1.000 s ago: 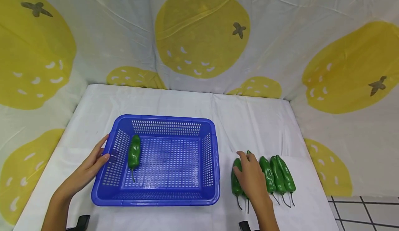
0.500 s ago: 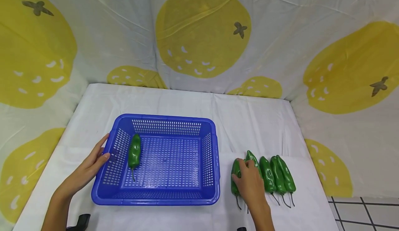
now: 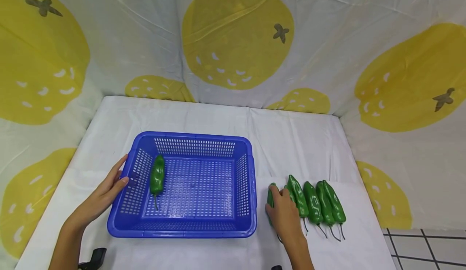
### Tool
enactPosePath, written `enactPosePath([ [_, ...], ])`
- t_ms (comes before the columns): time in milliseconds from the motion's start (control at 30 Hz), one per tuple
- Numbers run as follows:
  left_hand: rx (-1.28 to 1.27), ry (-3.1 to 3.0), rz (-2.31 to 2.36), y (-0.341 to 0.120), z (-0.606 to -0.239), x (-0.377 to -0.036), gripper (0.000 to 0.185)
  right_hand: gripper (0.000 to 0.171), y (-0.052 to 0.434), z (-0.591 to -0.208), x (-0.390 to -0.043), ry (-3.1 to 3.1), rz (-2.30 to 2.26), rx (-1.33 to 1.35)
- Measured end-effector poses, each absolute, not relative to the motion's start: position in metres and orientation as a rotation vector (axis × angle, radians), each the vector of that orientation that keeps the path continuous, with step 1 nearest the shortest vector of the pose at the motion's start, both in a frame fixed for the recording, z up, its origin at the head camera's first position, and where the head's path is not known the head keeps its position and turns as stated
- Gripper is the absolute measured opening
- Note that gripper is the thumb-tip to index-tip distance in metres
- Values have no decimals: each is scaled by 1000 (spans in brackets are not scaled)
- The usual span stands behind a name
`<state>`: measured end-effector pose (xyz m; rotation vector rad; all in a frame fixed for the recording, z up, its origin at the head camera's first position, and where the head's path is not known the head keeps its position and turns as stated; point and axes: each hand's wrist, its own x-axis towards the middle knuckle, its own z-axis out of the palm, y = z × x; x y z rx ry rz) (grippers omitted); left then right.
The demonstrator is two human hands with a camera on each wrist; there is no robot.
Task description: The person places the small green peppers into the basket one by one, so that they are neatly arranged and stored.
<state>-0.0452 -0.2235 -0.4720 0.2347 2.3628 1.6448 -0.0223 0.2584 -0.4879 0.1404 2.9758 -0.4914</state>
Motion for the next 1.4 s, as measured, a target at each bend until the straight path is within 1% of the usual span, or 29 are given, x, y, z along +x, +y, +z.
enactPosePath([
  [267,230,2370,1644,-223,-473,-46,67,57,261,-487,-26,2974,-528,154],
  [400,222,2366,1646,-222,-473,-45,67,56,262,-480,-27,2983,-563,141],
  [700,213,2372,1639,-222,-473,-45,67,53,262,-462,-33,3132,-607,26],
  [1400,217,2367,1646,-223,-473,-46,67,53,231,-415,-62,3199,-647,-51],
])
